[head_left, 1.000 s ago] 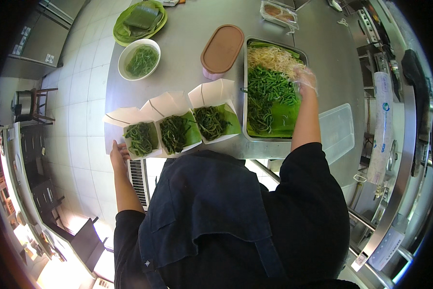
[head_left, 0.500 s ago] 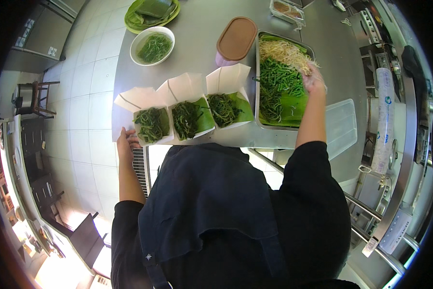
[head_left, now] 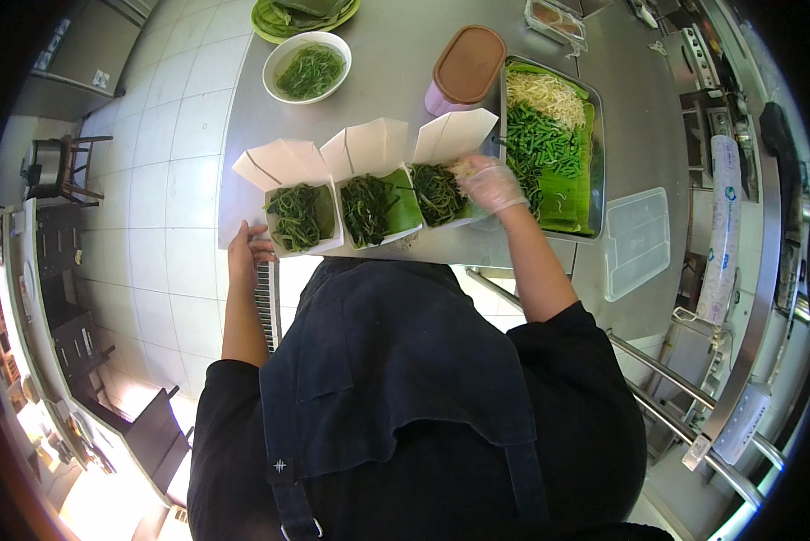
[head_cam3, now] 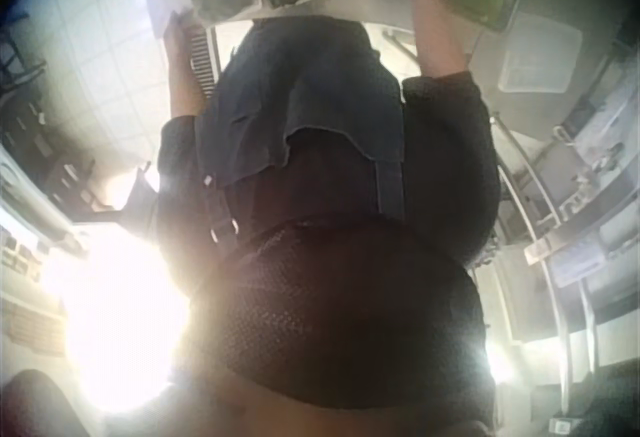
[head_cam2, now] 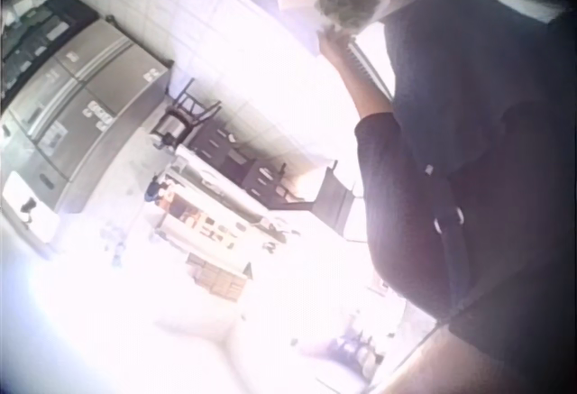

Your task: The person assembles three white takeout boxes with various food items. They layer green vegetables, bean sprouts, and a red sauce into the boxes, then add sliced cucumbers and tomatoes. Finally, they prepare a small plastic bag with red sauce using a ladle.

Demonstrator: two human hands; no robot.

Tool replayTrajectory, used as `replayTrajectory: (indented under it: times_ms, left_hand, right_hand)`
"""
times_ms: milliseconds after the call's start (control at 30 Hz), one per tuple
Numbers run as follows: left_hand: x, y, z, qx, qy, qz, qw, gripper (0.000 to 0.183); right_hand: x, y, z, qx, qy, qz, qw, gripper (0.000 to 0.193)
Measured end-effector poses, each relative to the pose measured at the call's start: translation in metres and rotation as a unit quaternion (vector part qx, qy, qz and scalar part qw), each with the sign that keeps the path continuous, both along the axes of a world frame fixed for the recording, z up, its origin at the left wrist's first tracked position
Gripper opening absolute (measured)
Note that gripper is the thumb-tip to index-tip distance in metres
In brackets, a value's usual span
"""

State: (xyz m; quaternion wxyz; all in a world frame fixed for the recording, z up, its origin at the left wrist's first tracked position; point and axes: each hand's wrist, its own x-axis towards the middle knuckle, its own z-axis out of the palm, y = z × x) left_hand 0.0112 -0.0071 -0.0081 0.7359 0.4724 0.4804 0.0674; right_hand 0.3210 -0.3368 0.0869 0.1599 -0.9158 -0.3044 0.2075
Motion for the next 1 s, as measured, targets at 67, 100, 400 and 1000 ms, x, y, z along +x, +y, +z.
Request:
replayTrajectory:
  times_ms: [67,100,400,1000]
  left_hand:
    - [-0.001,0.001,-0.003,-0.004,-0.006,0.001,1.0,0.052]
    - [-0.004,0.002,-0.004,-0.004,-0.008,0.004,1.0,0.052]
    - [-0.004,0.002,-0.003,0.0,-0.006,-0.004,1.0,0.052]
    - [0.006,-0.004,-0.004,0.028,0.019,0.031,0.999,0.048]
  right_hand:
    - [-0.014,0.002,-0.01,0.064,-0.106,-0.011,0.992,0.034]
    - [-0.021,0.005,-0.008,0.097,-0.158,-0.014,0.983,0.036]
    - [-0.035,-0.003,-0.018,-0.029,-0.071,-0.009,0.997,0.019]
    - [0.213,-0.102,0.0,-0.1,-0.228,-0.281,0.927,0.034]
